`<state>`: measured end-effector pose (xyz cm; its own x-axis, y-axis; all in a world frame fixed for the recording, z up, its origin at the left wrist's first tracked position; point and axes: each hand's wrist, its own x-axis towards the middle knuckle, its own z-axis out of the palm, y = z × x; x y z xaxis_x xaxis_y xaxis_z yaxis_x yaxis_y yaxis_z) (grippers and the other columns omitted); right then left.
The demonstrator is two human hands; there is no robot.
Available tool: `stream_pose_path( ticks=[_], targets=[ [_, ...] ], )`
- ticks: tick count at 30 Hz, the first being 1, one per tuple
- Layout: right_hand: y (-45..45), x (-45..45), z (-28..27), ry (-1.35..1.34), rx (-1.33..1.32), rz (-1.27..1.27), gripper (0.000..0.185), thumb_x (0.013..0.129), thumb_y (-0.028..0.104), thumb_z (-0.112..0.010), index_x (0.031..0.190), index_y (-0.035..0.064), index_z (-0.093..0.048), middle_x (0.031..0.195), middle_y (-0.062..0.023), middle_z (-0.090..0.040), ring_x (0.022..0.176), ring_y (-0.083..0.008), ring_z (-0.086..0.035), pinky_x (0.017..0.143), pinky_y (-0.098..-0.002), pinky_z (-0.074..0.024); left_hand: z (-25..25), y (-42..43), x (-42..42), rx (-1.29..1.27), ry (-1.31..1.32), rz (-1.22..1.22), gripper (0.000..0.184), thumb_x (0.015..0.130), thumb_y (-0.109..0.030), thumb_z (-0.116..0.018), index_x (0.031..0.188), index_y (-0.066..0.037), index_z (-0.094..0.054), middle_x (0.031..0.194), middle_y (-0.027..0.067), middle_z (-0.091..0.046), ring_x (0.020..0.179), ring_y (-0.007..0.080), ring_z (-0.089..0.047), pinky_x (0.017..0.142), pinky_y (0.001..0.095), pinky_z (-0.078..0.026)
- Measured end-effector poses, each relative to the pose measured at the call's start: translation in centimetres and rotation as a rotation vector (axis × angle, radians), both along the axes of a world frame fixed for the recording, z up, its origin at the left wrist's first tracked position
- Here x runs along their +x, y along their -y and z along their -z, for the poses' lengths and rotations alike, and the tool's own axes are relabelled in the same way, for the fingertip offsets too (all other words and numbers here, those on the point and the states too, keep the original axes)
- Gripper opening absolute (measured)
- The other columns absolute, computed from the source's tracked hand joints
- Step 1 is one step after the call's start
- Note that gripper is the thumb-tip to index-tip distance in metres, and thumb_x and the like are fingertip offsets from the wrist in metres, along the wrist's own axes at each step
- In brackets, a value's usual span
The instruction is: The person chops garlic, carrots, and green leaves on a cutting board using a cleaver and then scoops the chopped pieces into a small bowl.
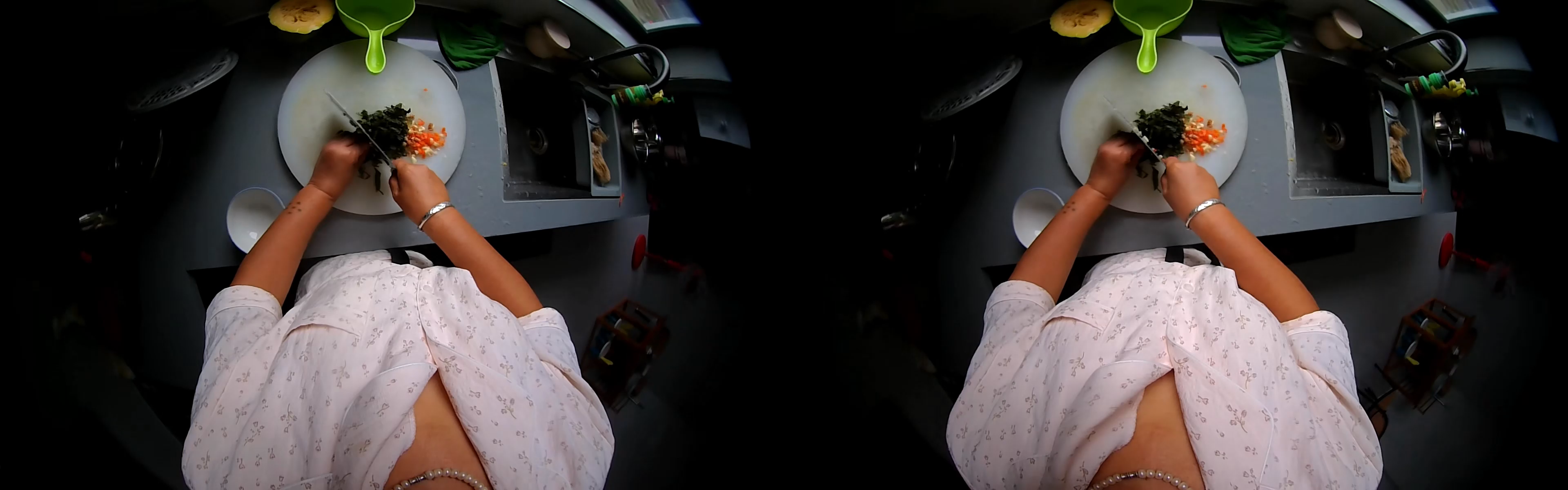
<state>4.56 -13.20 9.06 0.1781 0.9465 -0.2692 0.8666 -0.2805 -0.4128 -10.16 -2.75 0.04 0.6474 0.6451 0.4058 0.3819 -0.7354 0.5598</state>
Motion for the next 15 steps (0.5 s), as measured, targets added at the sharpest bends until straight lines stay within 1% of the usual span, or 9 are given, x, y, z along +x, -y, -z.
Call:
stream_pose_path(
  ticks=[1, 3, 4, 5, 7, 8, 10, 13, 15],
  targets=[
    [-0.2, -0.1, 0.0, 0.008, -0.033, -0.013, 0.015, 0.083, 0.017, -0.058, 0.092, 0.0044, -0.062, 0.075, -0.0212, -0.066, 0.072, -0.0381, -0.065, 0.066, -0.0468, -0.0534, -0.1, 0.0, 0.0, -0.002, -0.002, -0.006, 0.01, 0.077, -0.005, -0.063, 0.086, -0.006, -0.068, 0.083, 0.0116, -0.064, 0.076, 0.0292, -0.061, 0.069, 0.0381, -0.052],
    [-0.8, -0.2, 1.2, 0.004, -0.012, -0.011, 0.014, 0.083, 0.016, -0.059, 0.088, 0.0039, -0.061, 0.075, -0.0214, -0.065, 0.072, -0.0384, -0.065, 0.066, -0.047, -0.0532, -0.4, 0.1, -0.1, 0.016, -0.004, -0.002, 0.01, 0.076, -0.005, -0.062, 0.084, -0.006, -0.067, 0.082, 0.0117, -0.063, 0.078, 0.0295, -0.06, 0.07, 0.0386, -0.051],
    [-1.0, -0.3, 1.6, 0.005, 0.016, -0.003, 0.012, 0.083, 0.016, -0.059, 0.085, 0.0034, -0.06, 0.075, -0.0216, -0.065, 0.072, -0.0387, -0.065, 0.066, -0.0473, -0.0531, -0.3, 0.1, -0.3, -0.012, -0.045, 0.006, 0.013, 0.076, -0.004, -0.061, 0.087, -0.006, -0.068, 0.086, 0.0111, -0.064, 0.082, 0.0286, -0.061, 0.072, 0.0373, -0.051],
    [-1.1, -0.2, 1.8, 0.006, 0.019, -0.008, 0.012, 0.083, 0.016, -0.059, 0.085, 0.0034, -0.06, 0.075, -0.0216, -0.065, 0.072, -0.0387, -0.065, 0.066, -0.0473, -0.0531, -0.5, 0.0, -0.3, -0.009, -0.044, 0.001, 0.013, 0.076, -0.004, -0.061, 0.087, -0.006, -0.068, 0.086, 0.0111, -0.064, 0.082, 0.0286, -0.061, 0.072, 0.0373, -0.051],
    [-1.0, -0.3, 1.7, -0.009, 0.028, 0.016, 0.014, 0.083, 0.017, -0.059, 0.085, 0.0031, -0.061, 0.075, -0.0221, -0.065, 0.073, -0.0393, -0.064, 0.066, -0.0473, -0.0528, -1.2, 0.5, -0.5, -0.016, -0.04, 0.014, 0.019, 0.075, -0.005, -0.062, 0.092, -0.006, -0.069, 0.094, 0.0105, -0.065, 0.089, 0.0281, -0.061, 0.078, 0.0359, -0.051],
    [-1.1, -0.2, 1.7, -0.008, 0.031, 0.015, 0.014, 0.083, 0.017, -0.059, 0.085, 0.0031, -0.061, 0.075, -0.0221, -0.065, 0.073, -0.0393, -0.064, 0.066, -0.0473, -0.0528, -1.6, 0.8, -0.8, -0.013, -0.04, 0.013, 0.019, 0.075, -0.005, -0.062, 0.092, -0.006, -0.069, 0.094, 0.0105, -0.065, 0.089, 0.0281, -0.061, 0.078, 0.0359, -0.051],
    [-0.9, 0.5, 1.7, -0.044, 0.103, 0.015, 0.015, 0.084, 0.018, -0.058, 0.087, 0.0037, -0.062, 0.076, -0.0214, -0.065, 0.073, -0.0392, -0.064, 0.067, -0.0473, -0.0523, -3.7, 1.2, -1.1, 0.073, -0.024, 0.022, 0.025, 0.074, -0.004, -0.063, 0.098, -0.007, -0.07, 0.101, 0.0098, -0.065, 0.096, 0.028, -0.06, 0.084, 0.0357, -0.051],
    [-0.3, 0.9, 0.8, -0.084, 0.141, 0.018, 0.016, 0.084, 0.019, -0.057, 0.09, 0.0052, -0.063, 0.078, -0.0207, -0.066, 0.074, -0.0389, -0.064, 0.068, -0.0473, -0.0521, -3.0, 1.7, -1.4, 0.049, -0.027, 0.006, 0.025, 0.074, -0.004, -0.065, 0.099, -0.008, -0.07, 0.104, 0.0098, -0.065, 0.101, 0.0286, -0.058, 0.088, 0.0366, -0.049],
    [0.1, 0.6, 0.0, -0.082, 0.13, 0.029, 0.016, 0.084, 0.019, -0.057, 0.09, 0.0057, -0.063, 0.079, -0.0207, -0.066, 0.074, -0.0388, -0.064, 0.068, -0.0474, -0.052, -1.8, 1.4, -1.6, 0.025, 0.021, 0.01, 0.025, 0.075, -0.004, -0.065, 0.099, -0.007, -0.069, 0.102, 0.0097, -0.065, 0.099, 0.0284, -0.059, 0.086, 0.0364, -0.05]
  ],
)
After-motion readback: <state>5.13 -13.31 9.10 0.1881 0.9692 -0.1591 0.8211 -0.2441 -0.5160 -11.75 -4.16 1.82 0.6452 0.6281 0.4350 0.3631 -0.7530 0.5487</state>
